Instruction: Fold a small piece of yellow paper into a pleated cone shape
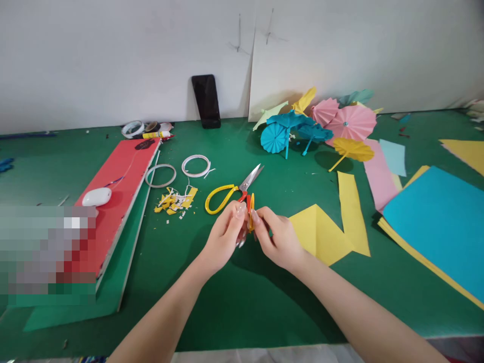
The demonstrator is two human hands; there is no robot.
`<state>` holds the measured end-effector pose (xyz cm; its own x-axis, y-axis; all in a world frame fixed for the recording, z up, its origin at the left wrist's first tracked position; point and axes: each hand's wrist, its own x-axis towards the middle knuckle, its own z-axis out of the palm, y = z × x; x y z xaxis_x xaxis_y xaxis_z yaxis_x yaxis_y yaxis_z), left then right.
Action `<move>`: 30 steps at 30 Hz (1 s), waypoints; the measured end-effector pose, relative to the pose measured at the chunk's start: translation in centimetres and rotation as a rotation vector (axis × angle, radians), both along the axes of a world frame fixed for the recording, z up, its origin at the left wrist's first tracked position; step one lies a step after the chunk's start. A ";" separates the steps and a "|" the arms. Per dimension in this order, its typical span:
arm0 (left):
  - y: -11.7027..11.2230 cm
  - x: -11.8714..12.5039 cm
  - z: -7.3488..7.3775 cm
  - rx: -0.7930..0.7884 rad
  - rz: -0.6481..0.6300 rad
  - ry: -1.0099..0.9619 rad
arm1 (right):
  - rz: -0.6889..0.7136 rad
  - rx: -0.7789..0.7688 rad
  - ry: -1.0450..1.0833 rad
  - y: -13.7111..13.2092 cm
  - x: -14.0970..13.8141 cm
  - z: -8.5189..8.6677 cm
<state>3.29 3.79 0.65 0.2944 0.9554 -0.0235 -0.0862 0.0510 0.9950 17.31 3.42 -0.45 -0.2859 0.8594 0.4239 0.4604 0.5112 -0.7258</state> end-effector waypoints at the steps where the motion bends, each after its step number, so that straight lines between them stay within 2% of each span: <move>1: -0.1 0.0 0.1 -0.041 -0.024 -0.027 | 0.014 -0.048 0.032 0.0 0.1 0.0; 4: -0.2 0.3 0.6 -0.141 -0.064 -0.121 | 0.057 -0.170 0.160 -0.2 0.2 0.0; 8: -0.2 0.7 1.1 -0.184 -0.107 -0.260 | 0.116 -0.301 0.342 -0.7 0.1 0.1; 15: -0.7 0.6 1.2 -0.204 -0.138 -0.273 | 0.158 -0.389 0.579 -0.8 -0.2 0.9; 25: -0.9 0.2 1.1 -0.252 -0.183 -0.276 | 0.101 -0.601 0.708 -0.9 -0.2 1.1; 30: -0.9 0.2 1.0 -0.235 -0.198 -0.268 | 0.122 -0.584 0.711 -0.7 -0.1 1.4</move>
<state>3.45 2.85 1.68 0.4971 0.8576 -0.1321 -0.3070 0.3163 0.8976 17.20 2.76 0.99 -0.2269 0.9729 0.0437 -0.2250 -0.0087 -0.9743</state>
